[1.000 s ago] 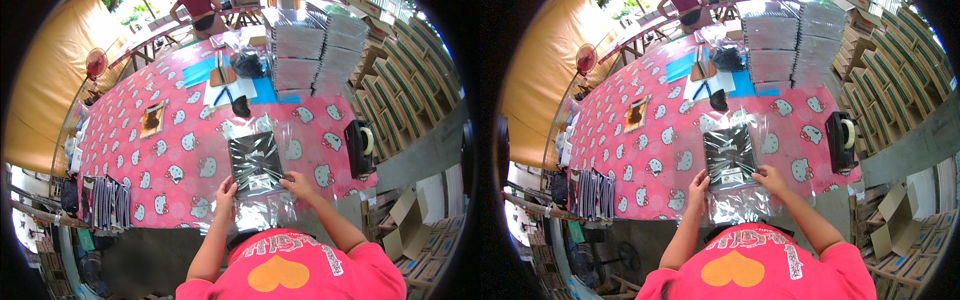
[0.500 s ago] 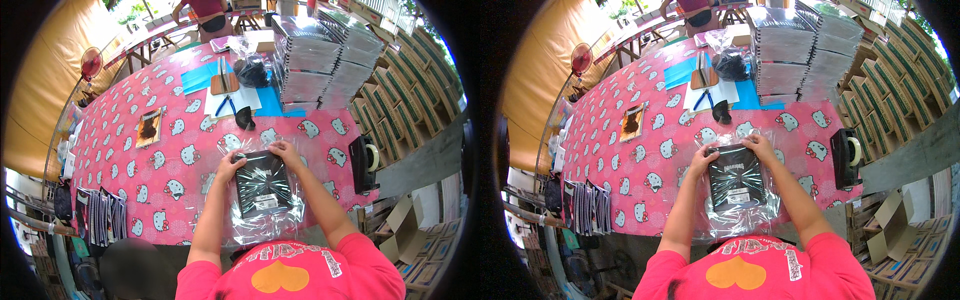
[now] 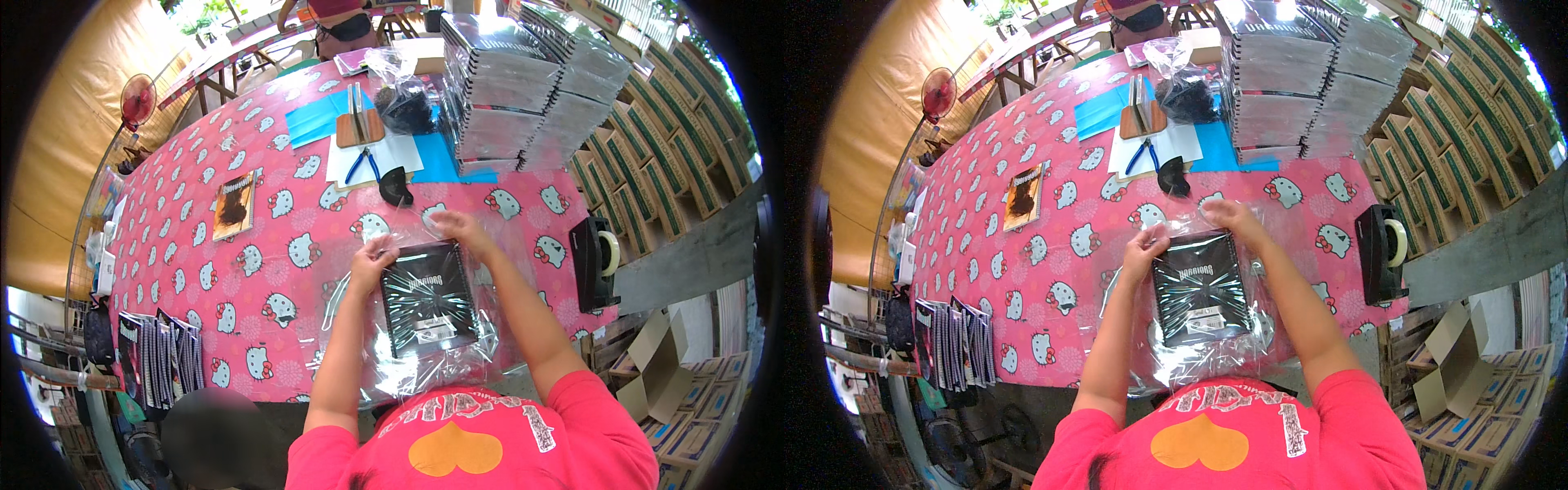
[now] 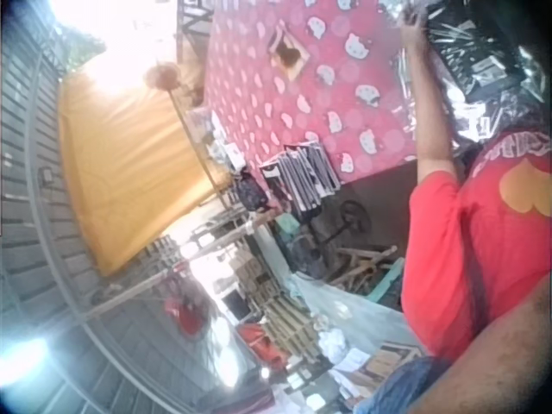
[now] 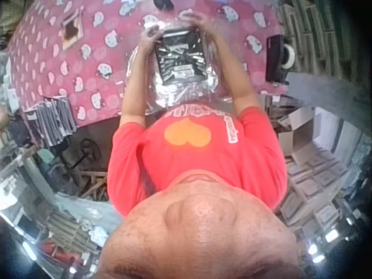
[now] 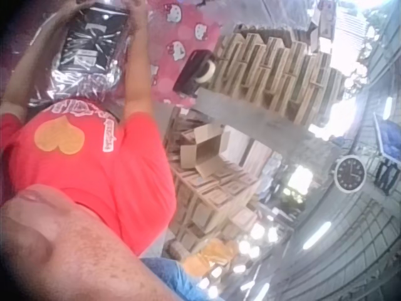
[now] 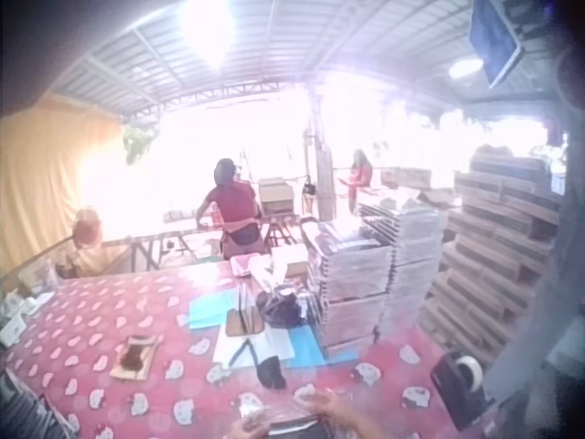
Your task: The person takes stacks of notebooks, slides each stack into a clear plastic bag, and then seals the bag using tape from a dispenser.
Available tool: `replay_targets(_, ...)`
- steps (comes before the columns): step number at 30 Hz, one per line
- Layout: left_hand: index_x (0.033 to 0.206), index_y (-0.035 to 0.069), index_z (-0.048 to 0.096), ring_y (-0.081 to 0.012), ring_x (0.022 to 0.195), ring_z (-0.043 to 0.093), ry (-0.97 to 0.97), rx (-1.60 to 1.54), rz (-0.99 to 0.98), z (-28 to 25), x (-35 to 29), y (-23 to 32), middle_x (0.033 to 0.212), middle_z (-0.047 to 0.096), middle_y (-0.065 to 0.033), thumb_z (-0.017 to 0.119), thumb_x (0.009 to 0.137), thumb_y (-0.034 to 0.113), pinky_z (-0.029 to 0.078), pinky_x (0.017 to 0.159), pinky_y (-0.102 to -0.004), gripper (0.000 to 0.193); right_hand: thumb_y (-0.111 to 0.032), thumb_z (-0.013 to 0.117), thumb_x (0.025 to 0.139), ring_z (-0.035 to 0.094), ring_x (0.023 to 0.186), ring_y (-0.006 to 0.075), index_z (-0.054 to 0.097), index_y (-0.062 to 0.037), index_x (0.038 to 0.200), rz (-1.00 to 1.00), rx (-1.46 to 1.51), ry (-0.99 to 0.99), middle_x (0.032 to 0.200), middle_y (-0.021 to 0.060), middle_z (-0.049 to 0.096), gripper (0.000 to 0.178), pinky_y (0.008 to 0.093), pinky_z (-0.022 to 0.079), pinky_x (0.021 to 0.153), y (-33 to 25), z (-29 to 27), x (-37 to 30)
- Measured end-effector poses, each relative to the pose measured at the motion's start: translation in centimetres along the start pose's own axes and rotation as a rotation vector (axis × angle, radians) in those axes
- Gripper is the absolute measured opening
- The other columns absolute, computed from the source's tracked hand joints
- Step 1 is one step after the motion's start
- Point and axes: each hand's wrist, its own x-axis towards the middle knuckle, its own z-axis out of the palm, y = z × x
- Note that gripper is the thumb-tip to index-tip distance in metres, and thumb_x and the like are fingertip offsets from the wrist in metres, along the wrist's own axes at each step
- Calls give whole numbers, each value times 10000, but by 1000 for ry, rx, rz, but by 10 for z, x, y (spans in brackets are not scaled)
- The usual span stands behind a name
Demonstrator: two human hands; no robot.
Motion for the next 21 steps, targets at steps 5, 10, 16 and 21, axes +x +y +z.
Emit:
replay_targets(5, 1067, 9, 620, -115, 765, 583, -206, -11, -121, -13, 0, -7, 880, 647, -57, 747, 738, 250, 463, 697, -251, 427, -268, 682, 792, 585, 902, 135, 613, -3, 1038, 54, -119, -35, 975, 66, 644, 367, 279, 447, 814, 9, -1, -9)
replay_targets(10, 940, 14, 679, -100, 683, 581, -144, -45, -160, -11, -3, -3, 792, 649, -33, 749, 727, 238, 459, 639, -237, 317, -293, 689, 785, 579, 764, 115, 666, -21, 902, 68, -284, 47, 829, 35, 647, 297, 263, 441, 723, 25, -9, -11)
replay_targets(16, 878, 13, 708, -143, 701, 603, -222, 151, -362, 0, 33, 9, 773, 666, -61, 743, 717, 273, 463, 669, -268, 308, -287, 679, 791, 557, 648, 124, 665, -32, 864, 300, -361, -55, 754, 15, 632, 266, 285, 443, 653, 5, -15, 13)
replay_targets(21, 877, 65, 720, -135, 685, 592, -490, 494, -286, -10, 79, -14, 790, 675, -33, 772, 663, 288, 461, 683, -272, 313, -248, 687, 775, 619, 658, 205, 646, -45, 904, 306, -560, -148, 820, 95, 649, 244, 341, 500, 663, -10, -12, 28)
